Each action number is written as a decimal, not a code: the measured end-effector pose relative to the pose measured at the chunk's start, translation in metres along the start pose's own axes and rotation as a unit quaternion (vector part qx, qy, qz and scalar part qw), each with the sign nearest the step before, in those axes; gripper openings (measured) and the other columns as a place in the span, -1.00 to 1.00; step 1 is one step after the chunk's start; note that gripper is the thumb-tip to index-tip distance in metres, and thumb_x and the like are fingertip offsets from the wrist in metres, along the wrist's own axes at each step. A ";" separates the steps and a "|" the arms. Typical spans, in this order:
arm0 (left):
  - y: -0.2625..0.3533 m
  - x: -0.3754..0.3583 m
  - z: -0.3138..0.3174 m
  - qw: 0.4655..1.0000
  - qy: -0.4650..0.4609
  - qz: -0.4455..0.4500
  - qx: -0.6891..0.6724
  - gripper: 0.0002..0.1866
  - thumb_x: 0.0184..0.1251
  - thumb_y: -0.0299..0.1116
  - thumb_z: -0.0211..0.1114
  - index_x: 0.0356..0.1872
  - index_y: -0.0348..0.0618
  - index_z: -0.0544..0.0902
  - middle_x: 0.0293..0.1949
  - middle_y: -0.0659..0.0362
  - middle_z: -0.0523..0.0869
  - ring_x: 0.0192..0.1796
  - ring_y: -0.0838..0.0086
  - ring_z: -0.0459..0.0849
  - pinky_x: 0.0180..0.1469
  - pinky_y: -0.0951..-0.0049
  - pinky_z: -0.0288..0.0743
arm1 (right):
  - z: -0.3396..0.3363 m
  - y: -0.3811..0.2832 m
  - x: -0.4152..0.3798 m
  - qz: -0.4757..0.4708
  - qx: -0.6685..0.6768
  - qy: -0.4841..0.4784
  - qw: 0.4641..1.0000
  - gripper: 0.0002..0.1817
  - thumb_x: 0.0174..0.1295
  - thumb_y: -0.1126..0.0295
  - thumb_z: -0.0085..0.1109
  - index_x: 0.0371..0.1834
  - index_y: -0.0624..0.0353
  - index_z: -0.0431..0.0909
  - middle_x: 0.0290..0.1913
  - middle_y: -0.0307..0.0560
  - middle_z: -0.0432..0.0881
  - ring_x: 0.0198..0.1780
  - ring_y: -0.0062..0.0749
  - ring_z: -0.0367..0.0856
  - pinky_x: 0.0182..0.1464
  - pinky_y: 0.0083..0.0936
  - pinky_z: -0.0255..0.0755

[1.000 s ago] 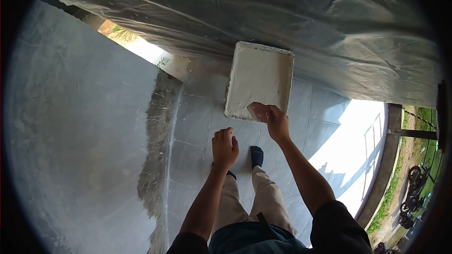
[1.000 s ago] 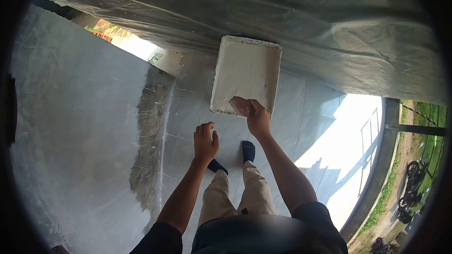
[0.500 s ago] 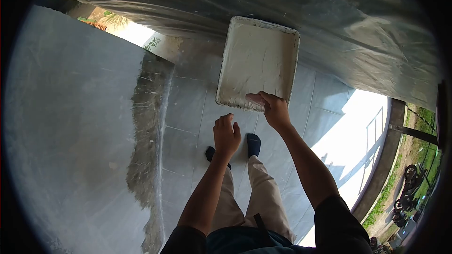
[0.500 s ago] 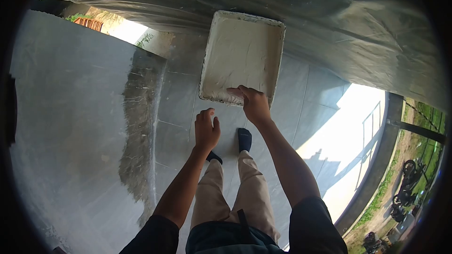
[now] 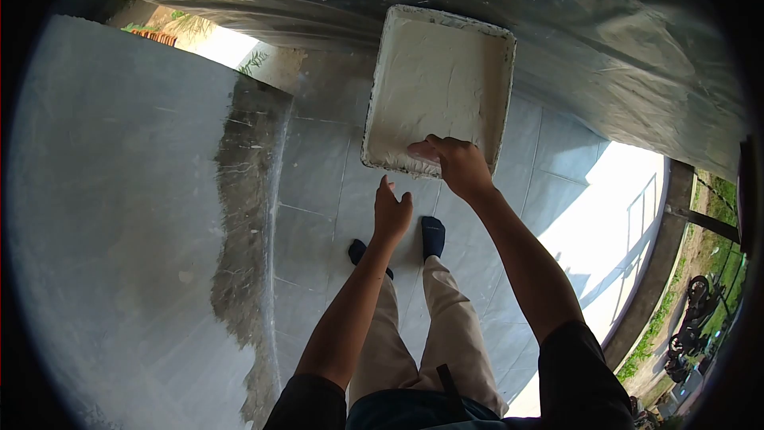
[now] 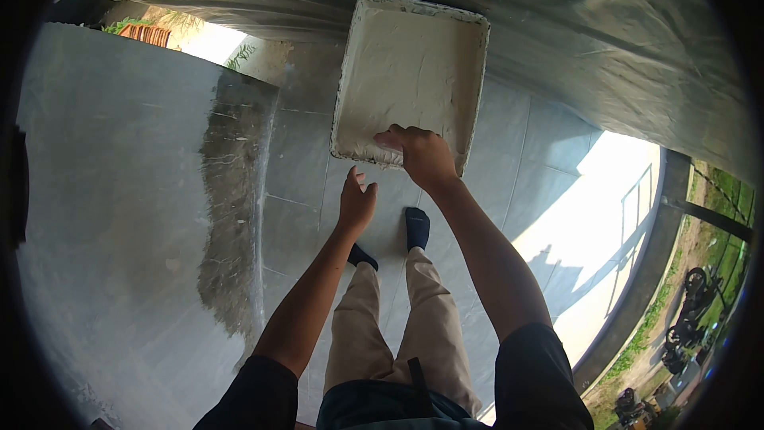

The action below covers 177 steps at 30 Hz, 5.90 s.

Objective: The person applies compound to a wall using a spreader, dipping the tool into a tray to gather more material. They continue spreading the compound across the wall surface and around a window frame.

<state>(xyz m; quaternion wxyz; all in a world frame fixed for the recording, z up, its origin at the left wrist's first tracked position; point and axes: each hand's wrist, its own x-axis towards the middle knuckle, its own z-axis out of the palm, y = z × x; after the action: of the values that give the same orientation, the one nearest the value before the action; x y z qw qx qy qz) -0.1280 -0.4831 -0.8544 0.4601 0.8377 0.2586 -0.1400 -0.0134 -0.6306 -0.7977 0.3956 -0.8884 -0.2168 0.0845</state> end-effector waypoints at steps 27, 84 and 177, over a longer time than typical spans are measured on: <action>0.014 0.037 -0.003 0.793 -0.097 -0.239 -0.553 -0.37 0.51 -0.04 0.02 0.44 -0.20 0.19 0.41 -0.10 0.30 0.45 0.12 0.32 0.50 0.03 0.10 | 0.009 0.021 0.033 0.110 -0.036 -0.210 0.971 -0.71 0.38 0.30 0.05 0.02 0.15 0.66 -0.11 0.17 0.74 -0.07 0.07 0.73 0.05 -0.14 0.59; -0.001 0.038 -0.037 0.903 -0.027 -0.235 -0.360 -0.31 0.50 0.14 -0.01 0.46 -0.11 0.25 0.42 0.00 0.38 0.43 0.18 0.35 0.42 -0.01 0.16 | -0.058 0.015 0.076 0.505 0.327 -0.345 0.720 -0.28 0.36 -0.33 -0.06 0.16 0.13 0.48 -0.23 0.13 0.69 -0.45 -0.24 0.61 -0.49 -0.42 0.40; 0.155 -0.420 -0.842 0.329 0.775 0.257 0.474 -0.42 0.24 -0.22 0.22 0.25 -0.27 0.37 0.25 -0.08 0.46 0.36 -0.05 0.37 0.37 -0.04 0.13 | -0.099 -1.012 0.169 -0.821 -0.130 0.364 0.419 0.02 0.13 -0.35 0.08 0.45 0.30 0.27 0.35 0.21 0.33 0.10 -0.08 0.41 0.18 -0.29 0.34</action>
<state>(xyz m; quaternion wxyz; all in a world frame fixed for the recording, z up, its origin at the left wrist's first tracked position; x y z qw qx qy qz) -0.3914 0.0304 -0.0953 -0.4101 0.6686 0.1598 0.5994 -0.1535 -0.0196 0.0209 0.1984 -0.2768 -0.6878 -0.6411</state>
